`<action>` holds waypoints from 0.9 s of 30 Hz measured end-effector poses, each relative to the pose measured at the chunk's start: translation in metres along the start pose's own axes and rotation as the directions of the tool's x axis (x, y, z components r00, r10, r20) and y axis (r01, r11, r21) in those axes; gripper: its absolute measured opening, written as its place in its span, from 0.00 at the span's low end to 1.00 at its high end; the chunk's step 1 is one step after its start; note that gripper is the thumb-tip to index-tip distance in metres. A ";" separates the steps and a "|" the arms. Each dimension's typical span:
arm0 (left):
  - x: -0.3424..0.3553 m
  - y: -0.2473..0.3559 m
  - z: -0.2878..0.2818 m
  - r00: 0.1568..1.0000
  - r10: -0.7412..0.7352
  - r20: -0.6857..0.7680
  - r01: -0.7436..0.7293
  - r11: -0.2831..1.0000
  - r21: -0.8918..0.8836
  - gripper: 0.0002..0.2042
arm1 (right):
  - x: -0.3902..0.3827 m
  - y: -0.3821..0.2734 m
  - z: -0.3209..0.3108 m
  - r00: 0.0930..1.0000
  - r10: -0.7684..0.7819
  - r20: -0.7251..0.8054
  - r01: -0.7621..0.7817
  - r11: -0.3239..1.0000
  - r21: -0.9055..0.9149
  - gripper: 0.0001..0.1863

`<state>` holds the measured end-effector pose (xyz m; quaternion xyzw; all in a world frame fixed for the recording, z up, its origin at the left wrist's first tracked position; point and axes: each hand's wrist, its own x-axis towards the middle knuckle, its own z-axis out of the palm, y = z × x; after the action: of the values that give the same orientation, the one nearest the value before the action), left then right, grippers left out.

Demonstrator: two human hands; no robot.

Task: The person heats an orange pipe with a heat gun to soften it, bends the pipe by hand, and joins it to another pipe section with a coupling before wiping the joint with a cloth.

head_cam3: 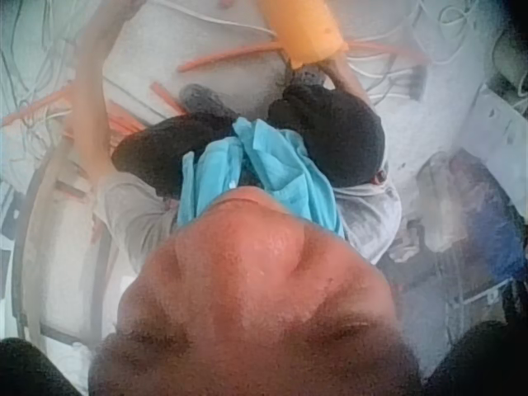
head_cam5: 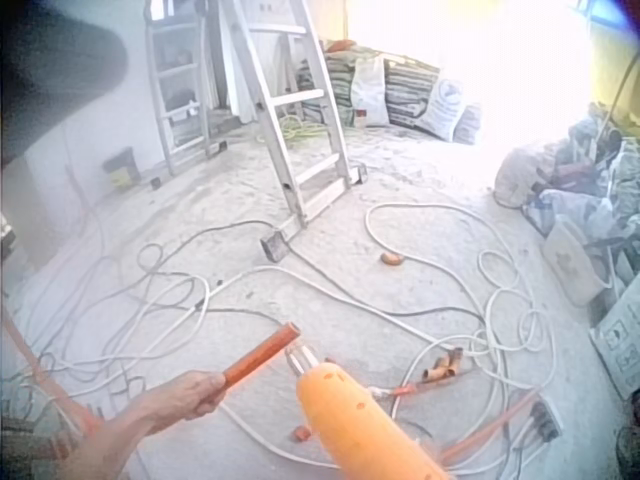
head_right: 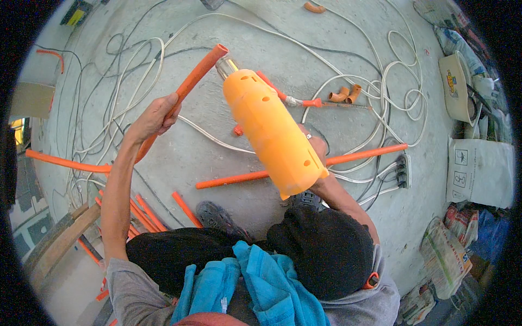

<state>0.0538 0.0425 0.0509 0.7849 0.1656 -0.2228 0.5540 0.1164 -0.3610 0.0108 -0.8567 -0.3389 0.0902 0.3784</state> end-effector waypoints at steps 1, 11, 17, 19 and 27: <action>-0.001 0.001 0.000 1.000 -0.021 -0.006 0.021 1.000 -0.012 0.32 | 0.002 -0.004 -0.003 0.997 -0.074 -0.025 0.074 0.997 -0.010 0.19; -0.002 0.002 -0.002 1.000 -0.011 -0.014 0.011 1.000 -0.025 0.31 | 0.005 -0.008 -0.009 0.974 -0.212 -0.083 0.211 0.977 -0.020 0.21; -0.002 -0.004 -0.003 0.999 -0.025 -0.039 0.024 1.000 -0.021 0.33 | 0.005 -0.005 -0.004 0.975 -0.206 -0.084 0.207 0.978 -0.001 0.21; -0.003 -0.004 -0.003 0.999 -0.016 -0.046 0.015 1.000 -0.009 0.34 | 0.005 -0.004 -0.003 0.976 -0.204 -0.082 0.205 0.979 0.003 0.21; -0.004 0.000 0.001 0.998 -0.036 -0.061 0.036 0.999 0.006 0.33 | 0.005 -0.003 -0.003 0.977 -0.196 -0.085 0.197 0.980 0.011 0.21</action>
<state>0.0497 0.0417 0.0526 0.7901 0.1955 -0.2094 0.5420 0.1200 -0.3576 0.0160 -0.8182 -0.4050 0.0199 0.4077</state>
